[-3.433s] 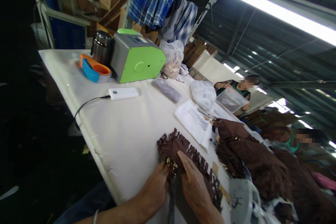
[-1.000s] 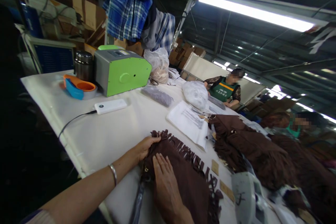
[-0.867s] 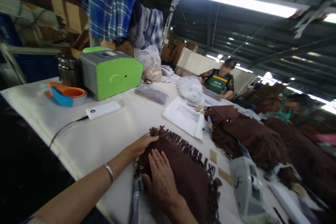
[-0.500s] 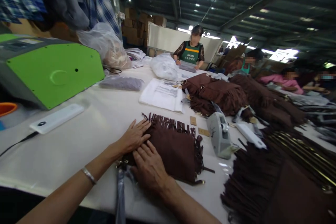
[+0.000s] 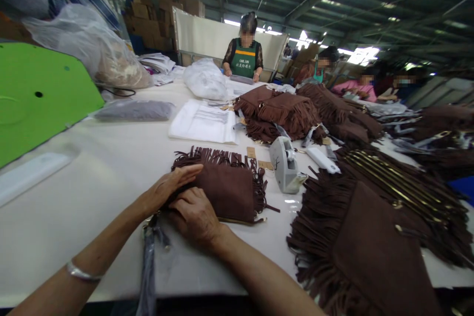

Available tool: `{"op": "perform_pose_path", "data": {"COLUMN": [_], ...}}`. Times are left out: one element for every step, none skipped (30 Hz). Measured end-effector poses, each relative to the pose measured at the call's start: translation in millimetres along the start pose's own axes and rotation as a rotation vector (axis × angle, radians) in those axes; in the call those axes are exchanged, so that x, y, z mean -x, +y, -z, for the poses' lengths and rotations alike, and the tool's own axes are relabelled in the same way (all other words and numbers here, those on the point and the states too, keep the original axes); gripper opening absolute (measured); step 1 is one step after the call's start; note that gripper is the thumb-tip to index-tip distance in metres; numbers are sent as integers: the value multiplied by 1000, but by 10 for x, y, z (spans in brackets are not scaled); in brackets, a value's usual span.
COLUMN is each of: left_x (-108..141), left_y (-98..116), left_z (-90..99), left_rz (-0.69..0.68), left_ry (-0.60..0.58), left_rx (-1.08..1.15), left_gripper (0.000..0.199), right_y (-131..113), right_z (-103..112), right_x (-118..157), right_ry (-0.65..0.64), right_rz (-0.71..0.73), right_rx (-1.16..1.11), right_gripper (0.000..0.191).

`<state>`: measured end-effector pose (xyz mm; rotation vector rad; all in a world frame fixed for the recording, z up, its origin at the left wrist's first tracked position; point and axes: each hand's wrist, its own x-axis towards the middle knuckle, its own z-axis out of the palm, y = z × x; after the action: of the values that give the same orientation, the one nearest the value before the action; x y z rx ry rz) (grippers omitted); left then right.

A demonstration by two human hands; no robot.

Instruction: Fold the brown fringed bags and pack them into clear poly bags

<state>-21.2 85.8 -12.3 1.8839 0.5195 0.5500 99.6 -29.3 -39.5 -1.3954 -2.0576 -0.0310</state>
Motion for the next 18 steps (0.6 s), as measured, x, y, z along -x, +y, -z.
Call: {"op": "perform_pose_path", "data": {"left_x": [35, 80, 135, 202, 281, 367, 456, 542, 620, 684, 734, 768, 788, 797, 796, 787, 773, 755], "left_y": [52, 90, 110, 113, 101, 77, 47, 14, -15, -38, -52, -56, -51, -40, -27, -16, -8, -6], "left_z": [46, 101, 161, 220, 272, 312, 338, 348, 345, 330, 306, 275, 238, 199, 159, 122, 92, 72], "left_rz": [25, 63, 114, 178, 249, 315, 363, 392, 404, 412, 419, 431, 445, 449, 446, 437, 424, 412], "left_ry": [113, 242, 366, 456, 517, 533, 518, 485, 453, 425, 399, 378, 356, 334, 320, 312, 312, 314], "left_rx": [55, 48, -16, -115, -209, -268, -289, -287, -293, -313, -340, -379, -428, -482, -542, -605, -661, -698], "left_gripper": [61, 61, 61, 60, 60, 61, 62, 63, 63, 63, 63, 61, 56, 50, 42, 34, 27, 22], "right_y": [-5, -15, -28, -40, -47, -43, -24, 10, 56, 108, 160, 207, 245, 274, 296, 310, 320, 326], "right_z": [24, 59, 106, 166, 237, 313, 389, 457, 511, 547, 562, 556, 533, 494, 446, 391, 334, 278], "right_x": [4, 10, 16, 23, 27, 28, 25, 20, 13, 9, 11, 24, 48, 79, 113, 142, 161, 164], "right_ry": [7, 19, 37, 59, 86, 115, 144, 168, 180, 175, 148, 106, 59, 12, -28, -54, -64, -62], "right_rz": [18, 41, 67, 87, 99, 99, 80, 50, 21, -3, -14, -13, -4, 13, 33, 46, 53, 52], "right_rx": [-23, -47, -73, -101, -129, -155, -173, -181, -178, -161, -135, -99, -58, -16, 23, 53, 73, 83], "right_gripper": [15, 15, 14, 14, 14, 14, 14, 13, 13, 13, 14, 17, 23, 30, 37, 42, 42, 40]}}
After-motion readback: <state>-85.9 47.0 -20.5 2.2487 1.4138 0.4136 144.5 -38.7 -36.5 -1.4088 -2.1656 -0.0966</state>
